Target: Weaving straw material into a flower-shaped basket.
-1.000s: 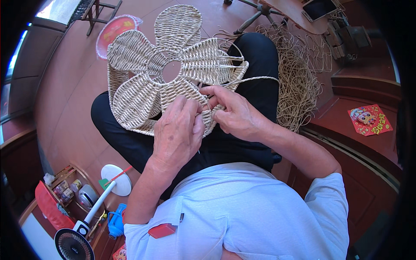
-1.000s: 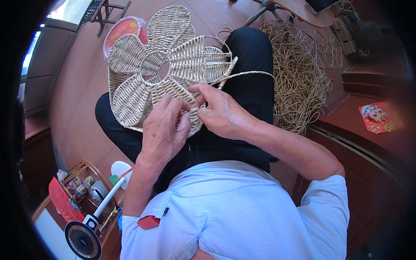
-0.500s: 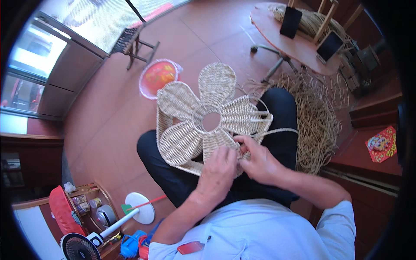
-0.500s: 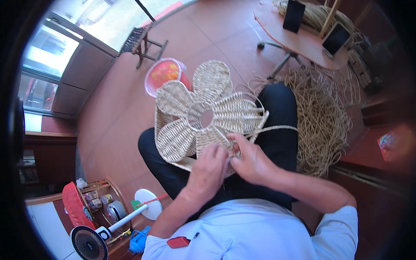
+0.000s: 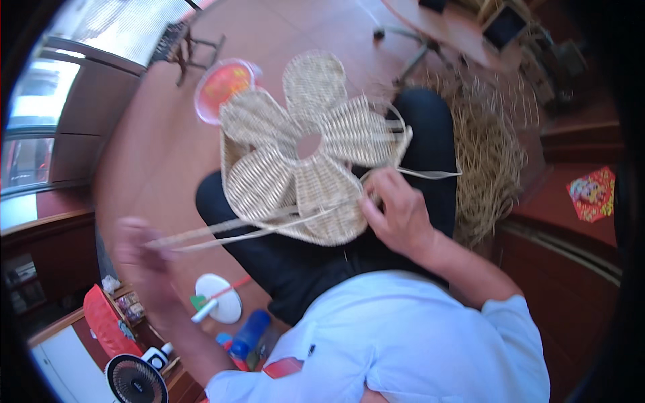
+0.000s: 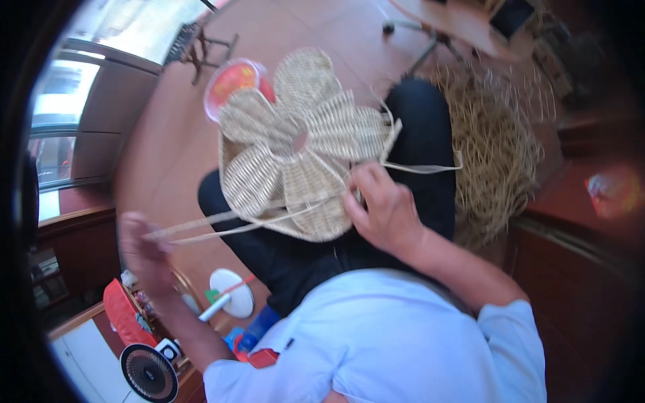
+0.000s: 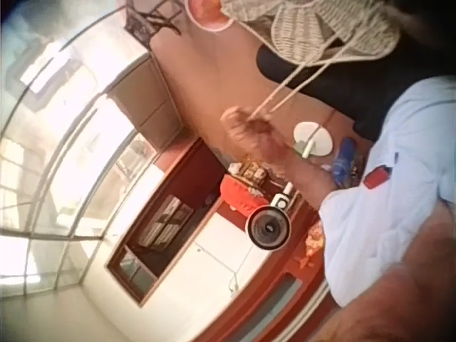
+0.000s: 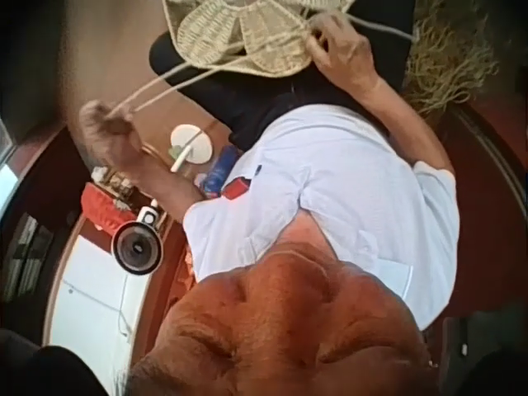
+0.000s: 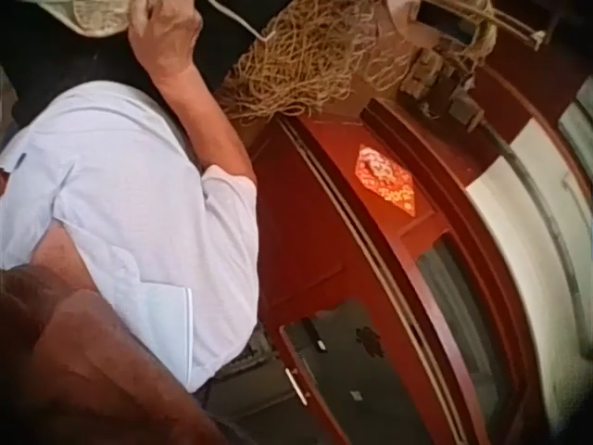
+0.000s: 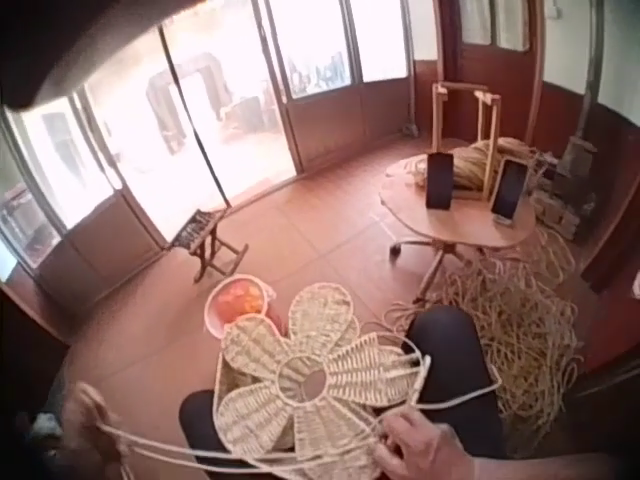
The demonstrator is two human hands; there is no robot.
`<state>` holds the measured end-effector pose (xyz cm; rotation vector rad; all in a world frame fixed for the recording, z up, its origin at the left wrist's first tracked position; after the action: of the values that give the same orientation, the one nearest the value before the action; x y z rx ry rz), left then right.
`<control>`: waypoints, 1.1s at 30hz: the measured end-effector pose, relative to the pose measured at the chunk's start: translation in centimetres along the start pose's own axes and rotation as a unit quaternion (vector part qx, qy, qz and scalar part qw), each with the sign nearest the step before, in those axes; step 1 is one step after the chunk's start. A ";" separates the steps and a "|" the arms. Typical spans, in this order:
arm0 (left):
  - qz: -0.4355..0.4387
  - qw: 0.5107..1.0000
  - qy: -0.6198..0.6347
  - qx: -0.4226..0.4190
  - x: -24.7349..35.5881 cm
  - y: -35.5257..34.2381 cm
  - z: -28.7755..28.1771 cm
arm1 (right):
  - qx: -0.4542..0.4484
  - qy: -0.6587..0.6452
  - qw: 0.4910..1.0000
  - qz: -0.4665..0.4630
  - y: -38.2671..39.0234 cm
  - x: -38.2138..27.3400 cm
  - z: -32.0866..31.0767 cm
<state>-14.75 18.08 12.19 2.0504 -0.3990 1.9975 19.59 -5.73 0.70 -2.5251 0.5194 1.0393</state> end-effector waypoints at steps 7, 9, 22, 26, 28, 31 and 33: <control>-0.001 0.932 0.068 0.355 10.9 -9.7 -39.1 | 0.013 -0.057 0.997 0.055 0.2 0.8 1.1; 0.040 0.900 -0.060 0.430 16.6 -8.1 -48.5 | 0.003 -0.082 0.995 0.058 0.2 1.1 1.3; 0.022 0.907 -0.347 -0.238 -4.4 2.9 11.9 | 0.004 -0.106 0.992 0.065 0.5 1.2 1.1; 0.191 0.851 -0.383 -0.305 -8.6 6.4 16.0 | 0.007 -0.092 0.995 0.036 0.6 1.3 1.1; 0.153 0.886 -0.351 -0.263 -9.0 6.3 14.9 | 0.008 -0.097 0.994 0.044 0.7 1.4 1.2; 0.130 0.904 -0.362 -0.188 -8.2 4.7 11.5 | 0.037 -0.087 0.995 0.037 0.9 1.2 1.2; 0.118 0.903 -0.408 -0.070 -5.8 1.0 7.2 | 0.051 -0.070 0.996 0.026 1.4 1.6 0.9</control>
<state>-8.60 14.63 6.15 2.7517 -0.9438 1.0417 19.51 -6.84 -1.32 -2.3412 0.5848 1.1694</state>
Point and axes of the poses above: each hand's wrist, its own y-axis away from the middle knuckle, its own z-axis out of the palm, x = y × z, the point moved 3 cm from there along -y, towards the middle knuckle, and after that the axes turned 5 degrees about y, right-handed, at the moved point
